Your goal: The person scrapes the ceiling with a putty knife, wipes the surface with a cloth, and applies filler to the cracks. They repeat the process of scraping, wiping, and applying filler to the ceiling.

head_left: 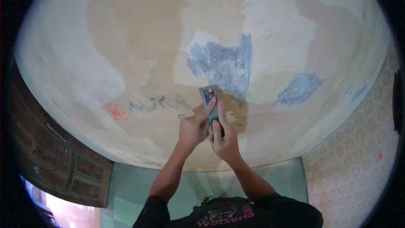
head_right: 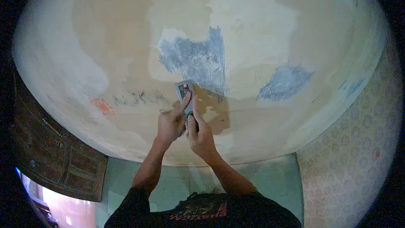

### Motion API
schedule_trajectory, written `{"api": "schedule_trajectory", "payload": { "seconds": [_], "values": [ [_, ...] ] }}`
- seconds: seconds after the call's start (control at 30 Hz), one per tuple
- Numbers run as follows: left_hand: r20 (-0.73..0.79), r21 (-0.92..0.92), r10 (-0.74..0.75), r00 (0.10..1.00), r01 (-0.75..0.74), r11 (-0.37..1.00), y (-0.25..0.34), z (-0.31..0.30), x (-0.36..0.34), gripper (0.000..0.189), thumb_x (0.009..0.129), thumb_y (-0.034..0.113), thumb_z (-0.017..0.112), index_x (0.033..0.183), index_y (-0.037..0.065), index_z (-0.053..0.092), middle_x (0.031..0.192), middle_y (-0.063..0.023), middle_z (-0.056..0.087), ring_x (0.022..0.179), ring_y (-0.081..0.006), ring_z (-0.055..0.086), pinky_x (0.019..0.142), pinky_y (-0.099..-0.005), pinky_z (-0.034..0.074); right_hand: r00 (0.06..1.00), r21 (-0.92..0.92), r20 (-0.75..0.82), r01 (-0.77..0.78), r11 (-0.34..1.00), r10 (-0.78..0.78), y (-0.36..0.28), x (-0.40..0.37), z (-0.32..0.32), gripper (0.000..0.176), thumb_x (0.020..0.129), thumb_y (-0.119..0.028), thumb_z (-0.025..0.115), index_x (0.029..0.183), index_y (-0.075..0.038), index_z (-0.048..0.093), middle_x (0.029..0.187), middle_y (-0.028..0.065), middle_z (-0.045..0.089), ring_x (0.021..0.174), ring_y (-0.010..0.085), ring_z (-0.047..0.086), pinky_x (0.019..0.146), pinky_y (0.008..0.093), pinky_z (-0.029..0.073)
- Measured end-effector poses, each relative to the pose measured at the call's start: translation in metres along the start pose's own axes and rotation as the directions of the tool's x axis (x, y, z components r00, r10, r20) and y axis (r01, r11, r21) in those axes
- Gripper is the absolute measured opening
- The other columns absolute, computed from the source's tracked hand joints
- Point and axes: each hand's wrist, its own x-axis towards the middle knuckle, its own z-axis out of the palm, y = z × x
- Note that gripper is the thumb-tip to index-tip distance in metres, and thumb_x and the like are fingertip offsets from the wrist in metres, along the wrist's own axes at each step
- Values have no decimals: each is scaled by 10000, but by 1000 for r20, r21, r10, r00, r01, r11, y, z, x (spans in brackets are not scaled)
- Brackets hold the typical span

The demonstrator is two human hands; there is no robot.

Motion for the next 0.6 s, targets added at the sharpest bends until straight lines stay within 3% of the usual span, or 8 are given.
{"api": "schedule_trajectory", "payload": {
  "seconds": [0.13,0.37,0.43,0.47,0.6],
  "values": [
    [-70,-30,41,997,-43,999,-13,-5,-5,784,800,30,690,1500,326,497,776,-125,700,528,-295,635,538,-394,533,996,10,-23,-91,996,91,-10,4,16,582,1097,-217,379,1632,-128,168,720,-6,494,567,65,443,535,244,428],
    [2,-46,6,1000,-6,999,-8,12,-12,749,804,67,725,1477,330,528,775,-118,702,531,-282,635,510,-374,519,999,-52,-40,3,999,-5,6,0,7,572,1102,-240,377,1630,-131,184,709,-12,479,577,65,441,529,228,418],
    [-142,-67,113,983,-123,990,-6,2,8,774,803,69,724,1492,346,506,732,-111,689,514,-269,630,501,-374,512,997,37,-29,-76,996,77,-5,5,11,581,1100,-237,393,1629,-122,182,736,1,499,581,68,439,536,240,422],
    [-45,-47,27,999,-29,998,-8,1,4,767,799,59,719,1480,350,521,741,-123,685,530,-275,636,514,-377,514,998,54,-27,-55,997,57,2,4,12,586,1096,-224,405,1630,-125,186,772,14,514,594,66,441,542,251,428],
    [11,-38,-46,999,46,998,-7,16,-15,732,807,56,707,1462,341,545,766,-145,674,563,-284,648,527,-376,518,998,-47,-10,-64,997,63,9,-2,4,585,1090,-207,412,1628,-131,195,807,24,530,613,73,432,565,250,429]
  ]
}}
